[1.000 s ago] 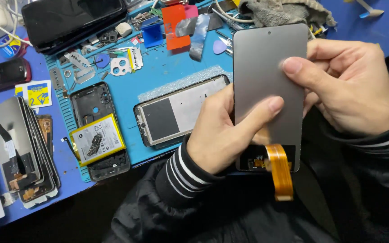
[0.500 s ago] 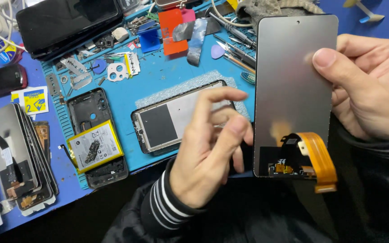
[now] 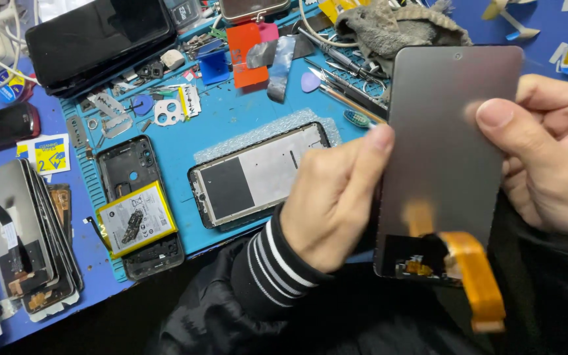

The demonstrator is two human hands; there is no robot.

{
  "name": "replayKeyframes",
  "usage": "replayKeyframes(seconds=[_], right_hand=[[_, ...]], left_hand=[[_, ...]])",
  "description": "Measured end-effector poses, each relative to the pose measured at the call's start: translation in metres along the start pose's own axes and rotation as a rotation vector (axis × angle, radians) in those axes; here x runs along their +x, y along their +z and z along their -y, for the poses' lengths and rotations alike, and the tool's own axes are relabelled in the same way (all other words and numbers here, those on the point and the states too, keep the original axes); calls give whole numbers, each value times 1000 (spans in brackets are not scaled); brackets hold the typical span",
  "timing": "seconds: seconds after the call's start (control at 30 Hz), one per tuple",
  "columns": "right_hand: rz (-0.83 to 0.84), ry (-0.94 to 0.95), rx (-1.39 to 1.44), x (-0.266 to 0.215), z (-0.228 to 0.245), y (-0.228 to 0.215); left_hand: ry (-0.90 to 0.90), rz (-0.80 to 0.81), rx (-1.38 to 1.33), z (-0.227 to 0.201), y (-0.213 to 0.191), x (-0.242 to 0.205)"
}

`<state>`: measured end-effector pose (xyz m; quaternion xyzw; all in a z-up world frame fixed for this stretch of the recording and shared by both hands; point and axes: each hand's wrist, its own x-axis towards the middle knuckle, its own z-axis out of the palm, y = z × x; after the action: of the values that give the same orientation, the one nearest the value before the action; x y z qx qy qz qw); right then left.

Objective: The person handles a disassembled smartphone, picking up a detached screen assembly and aligning it with the phone's chassis. They then manipulate a small internal component, possibly a camera module, and attempt to place it into the phone's body.

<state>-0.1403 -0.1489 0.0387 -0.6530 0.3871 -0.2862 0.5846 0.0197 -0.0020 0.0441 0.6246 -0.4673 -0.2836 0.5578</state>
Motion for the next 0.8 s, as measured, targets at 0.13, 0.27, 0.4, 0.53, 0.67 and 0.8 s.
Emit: replayKeyframes(seconds=[0.13,0.27,0.4,0.53,0.67,0.8], right_hand=[[-30,-16,-6,5,-22,-26],[6,-32,14,9,-18,-29],[29,-37,-26,14,-17,-30],[2,-17,52,11,-9,-18],[36,-57,47,14,-10,-19],[31,-48,61,10,-2,-14]], left_hand=[[71,-96,-96,3,-10,-10],[53,52,-41,3,-4,-39],[52,338,177,21,14,-67],[-9,424,476,37,22,-76],[94,217,361,37,12,-72],[-61,179,86,14,3,-60]])
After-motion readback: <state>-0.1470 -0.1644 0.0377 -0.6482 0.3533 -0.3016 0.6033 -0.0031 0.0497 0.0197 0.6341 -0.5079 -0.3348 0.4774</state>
